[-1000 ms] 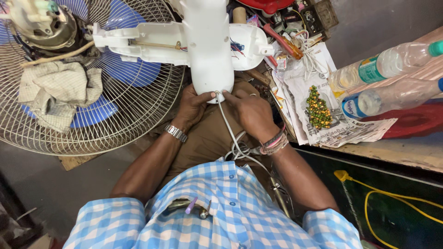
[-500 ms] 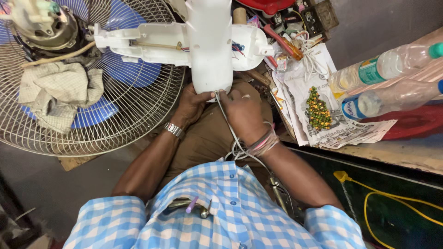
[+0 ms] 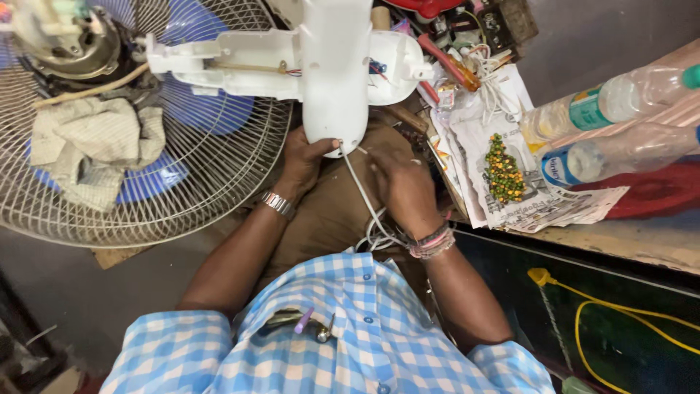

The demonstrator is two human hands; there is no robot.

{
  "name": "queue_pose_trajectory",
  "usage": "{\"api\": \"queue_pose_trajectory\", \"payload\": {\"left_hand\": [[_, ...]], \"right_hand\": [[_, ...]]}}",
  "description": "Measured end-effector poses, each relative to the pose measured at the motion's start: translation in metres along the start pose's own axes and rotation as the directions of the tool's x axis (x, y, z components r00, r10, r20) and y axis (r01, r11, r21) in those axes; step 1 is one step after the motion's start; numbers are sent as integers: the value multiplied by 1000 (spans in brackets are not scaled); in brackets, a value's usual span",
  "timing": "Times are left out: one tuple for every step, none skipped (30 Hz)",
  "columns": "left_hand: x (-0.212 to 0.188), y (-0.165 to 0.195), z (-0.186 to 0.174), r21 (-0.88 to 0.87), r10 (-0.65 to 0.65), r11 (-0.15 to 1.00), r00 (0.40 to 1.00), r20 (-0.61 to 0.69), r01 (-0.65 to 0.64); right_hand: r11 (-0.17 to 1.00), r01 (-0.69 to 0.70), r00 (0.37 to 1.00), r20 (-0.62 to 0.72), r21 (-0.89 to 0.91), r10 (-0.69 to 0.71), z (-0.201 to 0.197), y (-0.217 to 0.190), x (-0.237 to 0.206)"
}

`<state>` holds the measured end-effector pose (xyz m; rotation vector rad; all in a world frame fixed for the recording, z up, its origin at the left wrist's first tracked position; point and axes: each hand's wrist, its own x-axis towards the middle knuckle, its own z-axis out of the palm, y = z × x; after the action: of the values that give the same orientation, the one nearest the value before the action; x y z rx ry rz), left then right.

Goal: The person repairs a white plastic fan housing by hand, threading wires through the casing and using a screwdriver to secure components. The person handles the fan housing, wires, and a screwdriver while seated at a cluttered workbench.

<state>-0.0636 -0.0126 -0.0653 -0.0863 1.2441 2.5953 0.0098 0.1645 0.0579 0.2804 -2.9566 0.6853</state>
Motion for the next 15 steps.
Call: {"api": "queue_pose_trajectory", "payload": {"left_hand": [[0,-2,0,-7,1,1000,1000,11,-1],[-1,-2,0,-11,2,1000,1000,17,-2],[-3,-3,0,-14,-1,1000,1000,18,1],[-5,-4,0,-17,-1,1000,1000,20,1],[-6,-4,1,-21,4,1000,1000,26,-4],[-6,-3,1,-22,13,1000,999,32,-12],[-7,-2,1,-19,16,1000,999,35,-15],[-7,-1,2,-17,17,1000,999,39,-17],[-7,0,3,-16,21,1000,999,47,-20],[-7,1,3,-21,21,1000,998,51,-20],[-7,1,4,-27,18,999,998,54,-17],[-7,2,4,-32,17,999,998,56,-15],[-7,3,5,-33,7,999,999,54,-6],[-7,4,5,-35,1,999,999,53,1],[-8,4,4,-36,-8,999,999,51,10]], "right_hand": [[998,20,1000,-24,64,-19,1,0,0],[990,43,998,-46,133,-38,3,0,0],[987,28,999,-33,155,-23,6,0,-1],[984,11,1000,-19,176,-8,8,0,-2],[981,-2,1000,-9,194,4,11,0,-2],[984,0,1000,-24,178,4,14,0,-1],[987,0,999,-36,162,6,17,-1,-1],[989,-2,999,-47,145,9,19,-1,0],[992,-25,999,-33,120,29,21,-1,0],[994,-48,999,-18,95,50,22,-2,1],[995,-72,997,-2,70,73,23,-2,2],[996,-69,998,-2,53,69,24,-2,3],[997,-66,998,-1,36,66,25,-2,3],[998,-60,998,-4,18,60,26,-1,4],[998,-61,998,-5,23,61,27,-1,4]]}}
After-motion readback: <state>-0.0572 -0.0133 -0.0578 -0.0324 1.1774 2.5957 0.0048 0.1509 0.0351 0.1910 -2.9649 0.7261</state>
